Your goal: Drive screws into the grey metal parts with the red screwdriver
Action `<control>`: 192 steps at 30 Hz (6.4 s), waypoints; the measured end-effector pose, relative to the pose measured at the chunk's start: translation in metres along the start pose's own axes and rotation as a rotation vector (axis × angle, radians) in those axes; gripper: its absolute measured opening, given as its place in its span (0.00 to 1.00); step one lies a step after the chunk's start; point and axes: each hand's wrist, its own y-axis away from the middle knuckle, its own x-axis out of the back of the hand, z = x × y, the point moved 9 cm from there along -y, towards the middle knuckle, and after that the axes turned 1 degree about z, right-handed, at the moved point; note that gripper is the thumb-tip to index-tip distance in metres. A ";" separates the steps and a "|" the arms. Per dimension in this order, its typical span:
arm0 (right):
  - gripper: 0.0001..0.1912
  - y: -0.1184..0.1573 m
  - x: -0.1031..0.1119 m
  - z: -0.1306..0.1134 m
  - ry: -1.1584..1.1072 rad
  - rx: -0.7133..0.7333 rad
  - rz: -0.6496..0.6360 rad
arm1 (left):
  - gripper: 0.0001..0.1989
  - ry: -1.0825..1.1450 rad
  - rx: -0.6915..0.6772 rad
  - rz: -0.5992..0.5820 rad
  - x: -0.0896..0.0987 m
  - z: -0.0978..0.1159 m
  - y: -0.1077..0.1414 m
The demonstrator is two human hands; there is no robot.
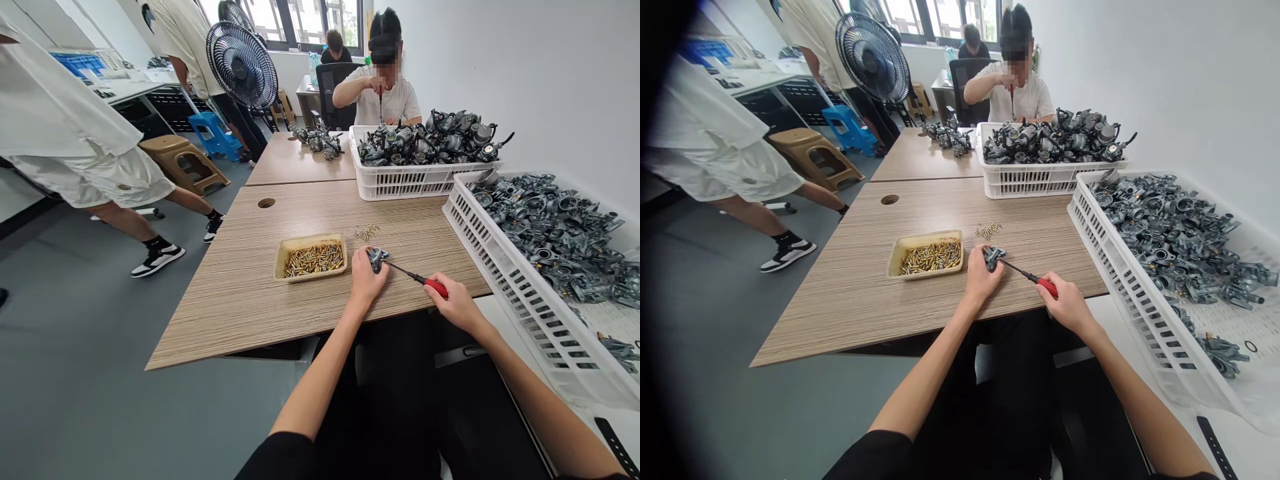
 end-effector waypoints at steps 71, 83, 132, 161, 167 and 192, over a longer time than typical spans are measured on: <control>0.15 -0.001 -0.001 0.001 0.013 0.014 0.002 | 0.18 0.007 0.012 0.004 0.001 0.000 0.000; 0.15 -0.002 0.005 -0.002 -0.037 0.024 0.023 | 0.19 0.009 -0.006 -0.017 0.001 0.002 0.001; 0.23 -0.006 0.018 0.006 -0.098 -0.046 0.109 | 0.21 0.007 -0.062 -0.033 -0.001 0.008 0.002; 0.24 -0.005 0.014 0.000 -0.073 -0.010 0.079 | 0.22 0.016 -0.052 -0.055 -0.002 0.009 0.002; 0.26 -0.004 0.009 0.000 -0.092 -0.024 0.052 | 0.21 0.022 -0.067 -0.108 -0.006 0.013 0.004; 0.16 -0.003 0.021 0.003 -0.015 -0.038 0.168 | 0.16 0.073 -0.003 -0.053 -0.003 0.002 -0.001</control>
